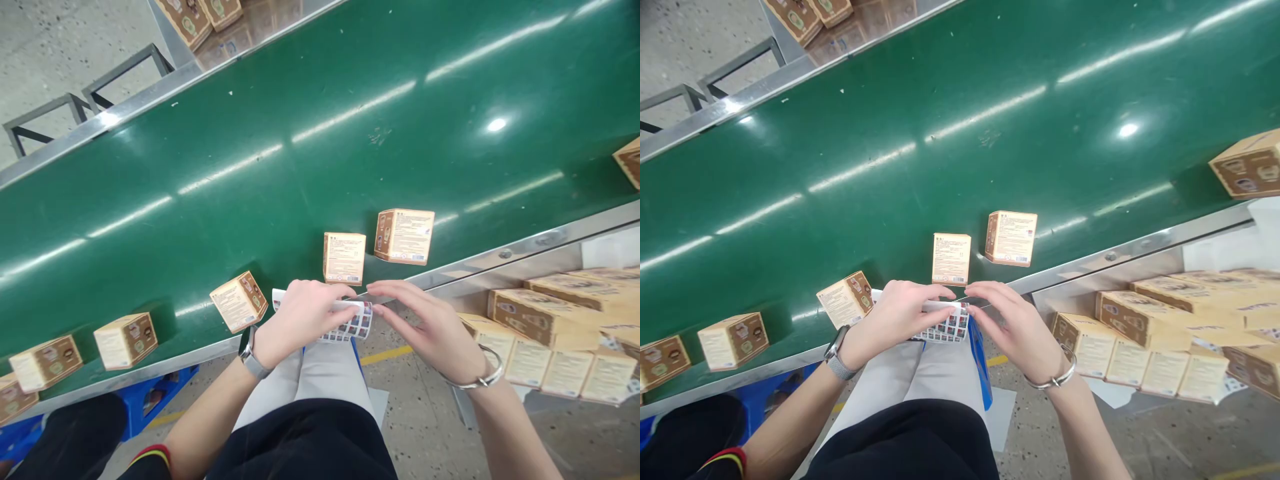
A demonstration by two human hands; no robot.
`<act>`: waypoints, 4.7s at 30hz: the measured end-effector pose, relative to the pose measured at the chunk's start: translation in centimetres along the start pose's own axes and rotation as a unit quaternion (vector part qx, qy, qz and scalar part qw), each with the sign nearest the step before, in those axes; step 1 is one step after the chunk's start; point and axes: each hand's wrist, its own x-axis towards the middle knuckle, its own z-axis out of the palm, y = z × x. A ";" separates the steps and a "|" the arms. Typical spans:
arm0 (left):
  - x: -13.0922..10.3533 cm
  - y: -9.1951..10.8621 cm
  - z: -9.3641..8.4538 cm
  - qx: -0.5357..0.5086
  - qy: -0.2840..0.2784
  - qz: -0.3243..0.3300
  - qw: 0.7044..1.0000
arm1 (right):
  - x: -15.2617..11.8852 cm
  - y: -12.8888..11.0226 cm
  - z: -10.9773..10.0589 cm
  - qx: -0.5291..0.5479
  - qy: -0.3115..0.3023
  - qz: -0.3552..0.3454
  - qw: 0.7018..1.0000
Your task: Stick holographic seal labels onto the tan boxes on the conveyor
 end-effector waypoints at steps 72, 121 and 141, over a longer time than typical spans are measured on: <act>1.3 3.1 -0.9 -0.142 -0.016 0.014 0.990 | 0.8 0.7 -4.5 0.087 0.014 0.045 0.995; 4.6 1.0 5.5 0.032 0.042 0.167 0.985 | 5.0 9.8 0.9 0.320 0.303 0.218 0.871; 9.6 3.2 6.5 0.086 0.008 0.162 0.983 | 4.8 11.6 1.0 0.063 0.456 0.134 0.877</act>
